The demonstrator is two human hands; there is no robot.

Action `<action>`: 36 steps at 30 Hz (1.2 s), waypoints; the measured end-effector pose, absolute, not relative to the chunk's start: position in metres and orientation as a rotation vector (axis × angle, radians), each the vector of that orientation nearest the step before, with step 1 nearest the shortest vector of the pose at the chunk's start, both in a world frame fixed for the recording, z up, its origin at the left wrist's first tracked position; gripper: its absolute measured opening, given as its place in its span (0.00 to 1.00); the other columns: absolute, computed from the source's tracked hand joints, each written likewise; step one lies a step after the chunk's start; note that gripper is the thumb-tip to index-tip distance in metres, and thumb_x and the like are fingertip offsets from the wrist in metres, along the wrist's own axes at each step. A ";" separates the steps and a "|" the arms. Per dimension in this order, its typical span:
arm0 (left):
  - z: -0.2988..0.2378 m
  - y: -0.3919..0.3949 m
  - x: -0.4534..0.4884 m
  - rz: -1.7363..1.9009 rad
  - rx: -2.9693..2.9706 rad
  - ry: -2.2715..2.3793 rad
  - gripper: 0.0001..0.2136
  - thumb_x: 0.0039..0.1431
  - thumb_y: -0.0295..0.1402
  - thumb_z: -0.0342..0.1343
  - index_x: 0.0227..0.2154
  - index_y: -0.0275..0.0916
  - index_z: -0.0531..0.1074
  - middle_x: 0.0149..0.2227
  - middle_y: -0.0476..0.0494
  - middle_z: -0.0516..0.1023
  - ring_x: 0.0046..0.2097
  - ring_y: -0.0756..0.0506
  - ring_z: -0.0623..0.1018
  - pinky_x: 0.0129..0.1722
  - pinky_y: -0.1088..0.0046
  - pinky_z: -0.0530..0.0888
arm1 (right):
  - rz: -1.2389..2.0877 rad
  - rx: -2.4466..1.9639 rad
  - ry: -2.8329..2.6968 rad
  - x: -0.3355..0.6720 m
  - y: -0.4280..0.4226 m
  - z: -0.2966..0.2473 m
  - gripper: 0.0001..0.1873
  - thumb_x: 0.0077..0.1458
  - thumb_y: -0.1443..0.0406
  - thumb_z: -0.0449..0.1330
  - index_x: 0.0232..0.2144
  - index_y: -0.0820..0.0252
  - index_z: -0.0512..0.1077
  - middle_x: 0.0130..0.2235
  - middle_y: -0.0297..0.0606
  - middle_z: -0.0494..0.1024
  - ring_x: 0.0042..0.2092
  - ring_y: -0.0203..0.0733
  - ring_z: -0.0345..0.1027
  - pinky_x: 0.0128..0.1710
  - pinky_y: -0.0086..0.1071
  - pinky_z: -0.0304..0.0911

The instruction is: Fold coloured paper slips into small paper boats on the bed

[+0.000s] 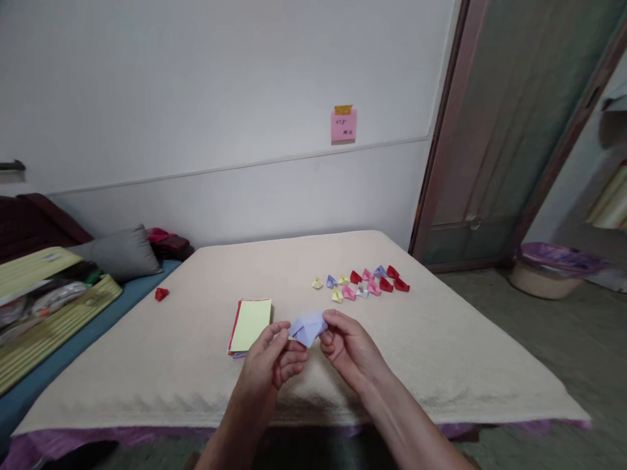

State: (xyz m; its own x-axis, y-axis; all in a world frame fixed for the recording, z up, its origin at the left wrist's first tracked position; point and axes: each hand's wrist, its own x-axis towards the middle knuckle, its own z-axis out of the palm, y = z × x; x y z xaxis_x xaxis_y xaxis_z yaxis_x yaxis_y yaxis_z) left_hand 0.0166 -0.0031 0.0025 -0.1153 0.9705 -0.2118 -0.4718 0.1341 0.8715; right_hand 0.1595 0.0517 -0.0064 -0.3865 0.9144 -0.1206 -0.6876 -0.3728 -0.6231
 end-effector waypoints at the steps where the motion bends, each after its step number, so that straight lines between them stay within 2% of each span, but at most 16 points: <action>1: 0.003 -0.004 0.019 1.402 0.596 0.986 0.19 0.49 0.40 0.60 0.41 0.38 0.62 0.24 0.48 0.75 0.26 0.50 0.77 0.25 0.77 0.71 | 1.883 -0.554 -0.665 0.159 0.049 -0.004 0.10 0.44 0.69 0.65 0.21 0.62 0.65 0.16 0.26 0.64 0.17 0.25 0.56 0.17 0.19 0.54; 5: 0.010 -0.008 0.020 1.473 0.513 0.777 0.20 0.50 0.40 0.59 0.43 0.40 0.61 0.31 0.44 0.76 0.34 0.46 0.78 0.35 0.70 0.73 | 1.510 -0.646 -1.245 0.161 0.033 0.009 0.06 0.50 0.66 0.61 0.23 0.62 0.69 0.18 0.30 0.67 0.20 0.30 0.56 0.21 0.24 0.53; 10: 0.024 -0.015 0.012 1.517 0.626 0.832 0.20 0.53 0.38 0.56 0.48 0.42 0.61 0.41 0.39 0.75 0.43 0.45 0.76 0.41 0.69 0.71 | 0.874 -0.620 -1.775 0.162 0.015 0.021 0.06 0.51 0.70 0.58 0.23 0.60 0.69 0.26 0.36 0.70 0.30 0.39 0.62 0.30 0.32 0.57; 13: 0.028 -0.017 0.004 1.512 0.675 0.871 0.26 0.47 0.32 0.61 0.50 0.44 0.61 0.47 0.38 0.72 0.50 0.42 0.72 0.46 0.69 0.68 | 0.608 -0.542 -1.935 0.159 0.010 0.023 0.07 0.52 0.72 0.55 0.25 0.59 0.69 0.26 0.37 0.70 0.30 0.40 0.63 0.30 0.32 0.57; 16: 0.026 -0.016 -0.001 1.493 0.747 0.788 0.33 0.39 0.25 0.63 0.52 0.43 0.61 0.49 0.36 0.71 0.53 0.39 0.70 0.48 0.67 0.66 | 0.433 -0.507 -2.014 0.157 0.008 0.023 0.08 0.52 0.74 0.54 0.26 0.58 0.69 0.26 0.38 0.71 0.30 0.39 0.63 0.29 0.32 0.57; 21: 0.017 -0.012 0.001 1.422 0.780 0.782 0.33 0.33 0.22 0.60 0.49 0.39 0.67 0.49 0.35 0.73 0.50 0.37 0.71 0.47 0.65 0.66 | 0.377 -0.488 -2.053 0.155 0.008 0.023 0.08 0.54 0.73 0.53 0.28 0.58 0.69 0.26 0.37 0.72 0.30 0.38 0.64 0.29 0.31 0.57; 25: 0.016 -0.012 0.005 1.416 0.786 0.808 0.30 0.32 0.21 0.60 0.46 0.37 0.71 0.47 0.35 0.75 0.49 0.37 0.72 0.48 0.64 0.65 | 0.393 -0.530 -2.045 0.156 0.009 0.023 0.08 0.54 0.72 0.53 0.26 0.58 0.68 0.25 0.36 0.70 0.29 0.38 0.62 0.28 0.30 0.56; 30: 0.017 -0.012 0.006 1.393 0.853 0.831 0.26 0.35 0.22 0.62 0.44 0.36 0.73 0.44 0.37 0.77 0.48 0.39 0.73 0.49 0.66 0.65 | 0.512 -0.593 -1.990 0.156 0.011 0.024 0.07 0.56 0.71 0.53 0.27 0.59 0.68 0.28 0.37 0.69 0.33 0.39 0.63 0.30 0.30 0.57; 36: 0.010 -0.010 0.007 1.336 0.941 0.839 0.20 0.42 0.27 0.63 0.43 0.35 0.74 0.41 0.40 0.78 0.42 0.44 0.75 0.43 0.71 0.67 | 0.608 -0.700 -1.949 0.157 0.015 0.021 0.07 0.57 0.69 0.53 0.28 0.59 0.68 0.29 0.36 0.67 0.33 0.38 0.62 0.32 0.31 0.57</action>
